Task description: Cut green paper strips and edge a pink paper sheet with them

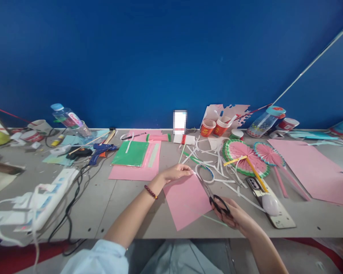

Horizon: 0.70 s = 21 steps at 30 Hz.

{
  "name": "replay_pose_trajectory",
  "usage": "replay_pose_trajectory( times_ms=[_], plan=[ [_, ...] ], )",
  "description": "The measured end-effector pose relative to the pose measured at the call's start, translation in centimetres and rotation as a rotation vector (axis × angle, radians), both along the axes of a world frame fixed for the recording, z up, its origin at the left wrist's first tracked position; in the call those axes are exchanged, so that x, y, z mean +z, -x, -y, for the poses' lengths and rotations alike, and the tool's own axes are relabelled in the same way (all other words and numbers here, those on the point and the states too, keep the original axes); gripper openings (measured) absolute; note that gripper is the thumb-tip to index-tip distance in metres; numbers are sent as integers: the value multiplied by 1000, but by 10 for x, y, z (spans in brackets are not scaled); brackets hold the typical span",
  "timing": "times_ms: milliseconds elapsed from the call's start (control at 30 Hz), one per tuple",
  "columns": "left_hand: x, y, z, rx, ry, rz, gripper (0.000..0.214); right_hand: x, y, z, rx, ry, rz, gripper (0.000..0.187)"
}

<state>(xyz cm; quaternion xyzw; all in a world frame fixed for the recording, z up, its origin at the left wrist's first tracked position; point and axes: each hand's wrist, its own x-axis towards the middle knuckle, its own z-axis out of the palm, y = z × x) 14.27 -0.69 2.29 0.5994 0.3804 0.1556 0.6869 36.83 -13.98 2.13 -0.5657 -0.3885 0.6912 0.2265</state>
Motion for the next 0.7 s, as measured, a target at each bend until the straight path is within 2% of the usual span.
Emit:
replay_pose_trajectory(
  times_ms=[133, 367, 700],
  plan=[
    [4, 0, 2, -3, -7, 40, 28, -2, 3, -1, -42, -6, 4, 52],
    [3, 3, -1, -59, 24, 172, 28, -2, -6, 1, 13, -10, -45, 51],
    [9, 4, 6, -37, 66, 189, 32, -3, 0, 0, 56, -104, -97, 50]
  ],
)
